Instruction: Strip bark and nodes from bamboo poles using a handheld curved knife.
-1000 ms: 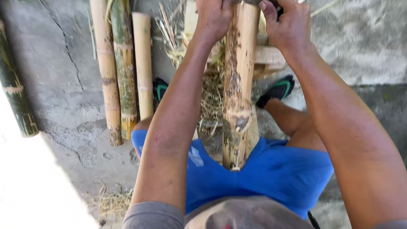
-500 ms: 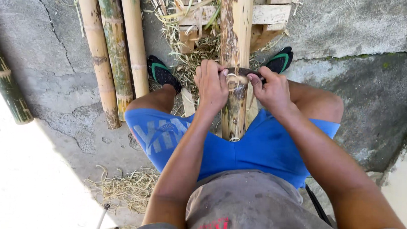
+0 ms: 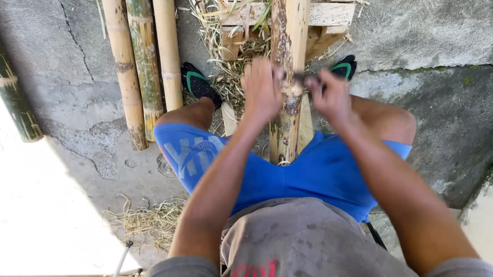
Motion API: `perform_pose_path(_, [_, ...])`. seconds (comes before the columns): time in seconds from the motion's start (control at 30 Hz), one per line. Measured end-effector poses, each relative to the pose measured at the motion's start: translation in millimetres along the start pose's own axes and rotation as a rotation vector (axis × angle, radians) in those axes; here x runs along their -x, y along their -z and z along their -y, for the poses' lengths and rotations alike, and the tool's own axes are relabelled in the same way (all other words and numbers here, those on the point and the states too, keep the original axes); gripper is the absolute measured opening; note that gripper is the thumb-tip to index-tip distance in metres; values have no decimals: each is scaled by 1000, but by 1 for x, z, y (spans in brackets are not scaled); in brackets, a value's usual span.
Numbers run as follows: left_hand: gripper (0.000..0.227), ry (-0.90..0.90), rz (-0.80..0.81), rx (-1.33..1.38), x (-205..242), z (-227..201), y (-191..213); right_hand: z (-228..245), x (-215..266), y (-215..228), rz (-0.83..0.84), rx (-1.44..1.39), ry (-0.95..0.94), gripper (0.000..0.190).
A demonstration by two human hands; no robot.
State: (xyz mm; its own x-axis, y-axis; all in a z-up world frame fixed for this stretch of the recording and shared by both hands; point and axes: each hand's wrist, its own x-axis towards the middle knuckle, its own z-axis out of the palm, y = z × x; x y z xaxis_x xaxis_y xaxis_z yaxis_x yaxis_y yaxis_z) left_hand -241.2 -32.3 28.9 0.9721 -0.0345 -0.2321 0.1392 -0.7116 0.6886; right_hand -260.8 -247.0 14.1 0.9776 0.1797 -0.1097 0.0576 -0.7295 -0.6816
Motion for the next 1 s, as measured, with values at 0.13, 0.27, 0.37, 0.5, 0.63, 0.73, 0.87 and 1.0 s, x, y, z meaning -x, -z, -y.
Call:
perform_pose_path(0.13, [13,46,-98,35,20,-28,23,45,14,21,64,-127,-254,41])
perform_pose_path(0.27, [11,113,11,57,-39,1,-4,16,-42,23,92,-80,-156,34])
perform_pose_path(0.37, [11,138,56,144,-65,4,-2,16,-66,24,87,-52,-143,30])
perform_pose_path(0.5, [9,53,21,-4,-32,-16,13,-8,-36,0,-114,-136,148,31])
perform_pose_path(0.63, [14,43,-52,-12,13,-39,29,15,15,2,-36,-180,10,32])
perform_pose_path(0.73, [14,98,-15,13,0,-28,20,14,-3,10,133,-220,-351,34])
perform_pose_path(0.87, [7,150,113,-56,-40,-11,8,11,-46,18,74,-176,-173,32])
perform_pose_path(1.0, [8,107,54,-52,-40,-7,5,20,-47,24,114,-129,-148,32])
